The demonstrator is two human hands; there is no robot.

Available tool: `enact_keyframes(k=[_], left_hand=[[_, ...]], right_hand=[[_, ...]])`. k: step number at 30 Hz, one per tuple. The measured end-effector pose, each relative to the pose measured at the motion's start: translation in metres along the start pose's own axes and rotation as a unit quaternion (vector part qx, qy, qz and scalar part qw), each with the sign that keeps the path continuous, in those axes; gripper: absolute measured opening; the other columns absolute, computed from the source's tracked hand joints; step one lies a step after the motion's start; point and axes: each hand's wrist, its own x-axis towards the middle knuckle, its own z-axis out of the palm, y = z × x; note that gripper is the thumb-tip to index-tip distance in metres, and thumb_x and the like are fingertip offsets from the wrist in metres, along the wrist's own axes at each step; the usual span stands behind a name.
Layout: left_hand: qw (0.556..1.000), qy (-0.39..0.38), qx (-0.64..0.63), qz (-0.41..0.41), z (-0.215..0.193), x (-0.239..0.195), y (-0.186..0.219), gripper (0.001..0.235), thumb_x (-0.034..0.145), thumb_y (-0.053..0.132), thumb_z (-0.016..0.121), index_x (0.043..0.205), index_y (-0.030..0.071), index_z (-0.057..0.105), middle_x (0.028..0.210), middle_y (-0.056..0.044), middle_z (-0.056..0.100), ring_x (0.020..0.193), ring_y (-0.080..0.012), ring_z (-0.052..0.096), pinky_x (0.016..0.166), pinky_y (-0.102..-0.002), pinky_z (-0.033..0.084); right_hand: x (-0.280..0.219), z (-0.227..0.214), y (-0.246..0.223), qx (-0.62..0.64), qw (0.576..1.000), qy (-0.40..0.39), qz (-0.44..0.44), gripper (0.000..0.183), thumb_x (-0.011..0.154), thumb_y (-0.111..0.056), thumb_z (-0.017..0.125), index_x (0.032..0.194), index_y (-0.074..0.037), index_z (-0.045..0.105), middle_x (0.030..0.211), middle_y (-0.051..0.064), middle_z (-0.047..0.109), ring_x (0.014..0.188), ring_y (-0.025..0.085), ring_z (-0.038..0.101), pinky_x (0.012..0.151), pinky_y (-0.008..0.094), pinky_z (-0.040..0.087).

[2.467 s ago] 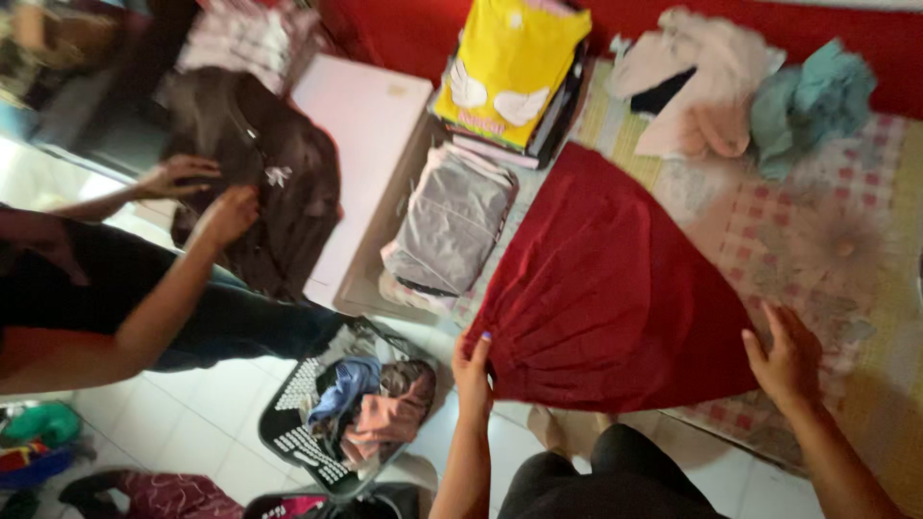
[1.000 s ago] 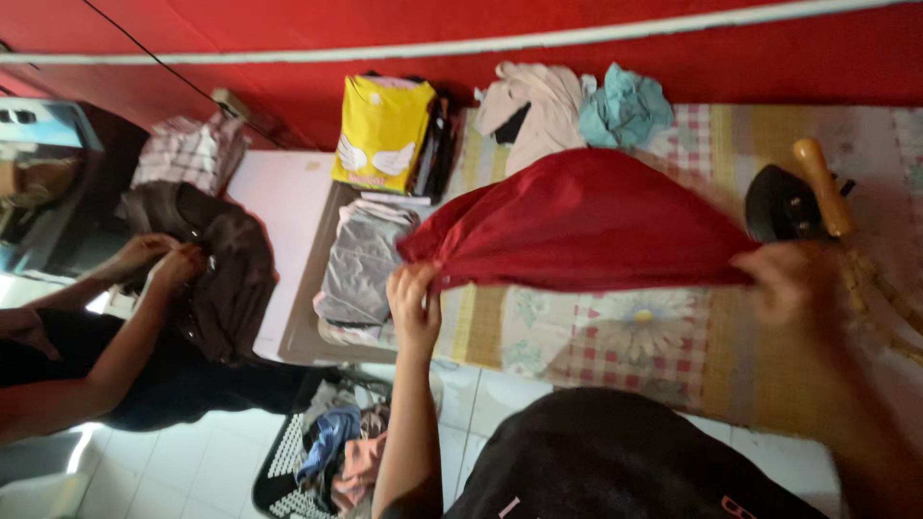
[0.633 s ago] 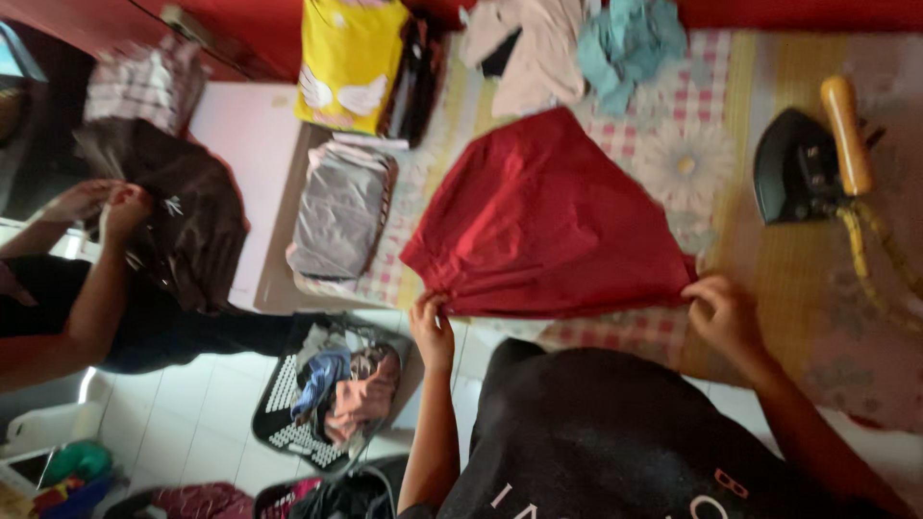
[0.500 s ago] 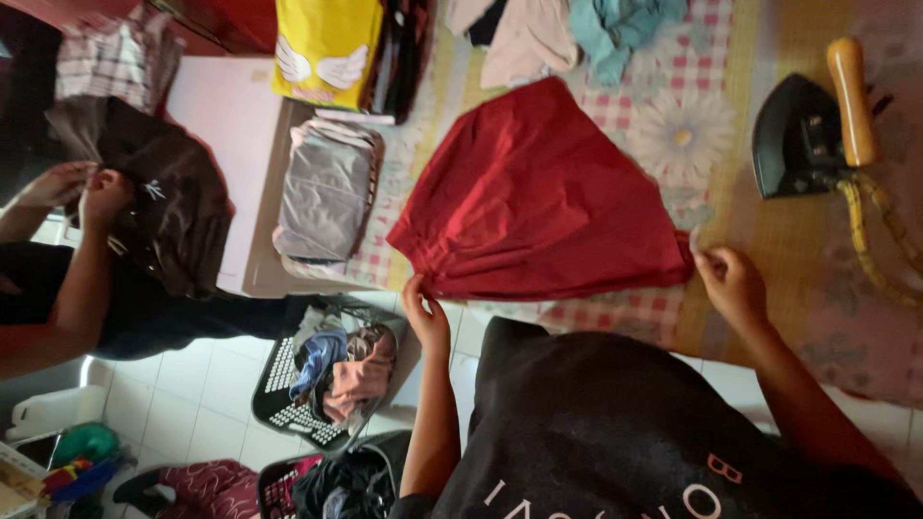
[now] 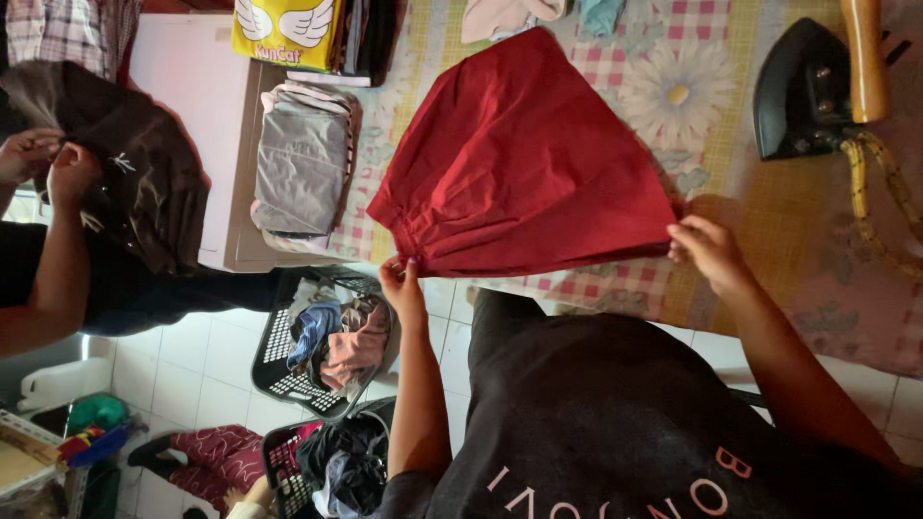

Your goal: The person folds a yellow t-shirt and a pair of gray shorts by hand on a table, smoothing the fabric and aligning edges before stacking them.

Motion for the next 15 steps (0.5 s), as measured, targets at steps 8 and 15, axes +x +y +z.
enact_keyframes(k=[8,15], left_hand=[[1.0,-0.017,0.018,-0.015,-0.005,-0.002,-0.007,0.032,0.096,0.016,0.071,0.123,0.005,0.056,0.103,-0.003,0.061,0.087,-0.0098,0.056,0.076,-0.024,0.049],[0.981,-0.04,0.082,-0.172,-0.001,0.016,0.018,0.051,0.091,0.033,0.077,0.128,0.005,0.057,0.104,-0.008,0.066,0.081,-0.0148,0.062,0.065,-0.029,0.049]], right_hand=[[-0.026,0.002,0.016,-0.377,0.919,0.082,-0.079,0.035,0.1,-0.04,0.07,0.101,-0.005,0.071,0.088,0.015,0.072,0.079,0.028,0.067,0.072,0.042,0.052],[-0.019,0.038,-0.009,-0.492,0.834,0.206,-0.144,0.078,0.083,-0.049,0.09,0.126,0.011,0.064,0.111,0.028,0.069,0.097,0.042,0.066,0.08,0.05,0.052]])
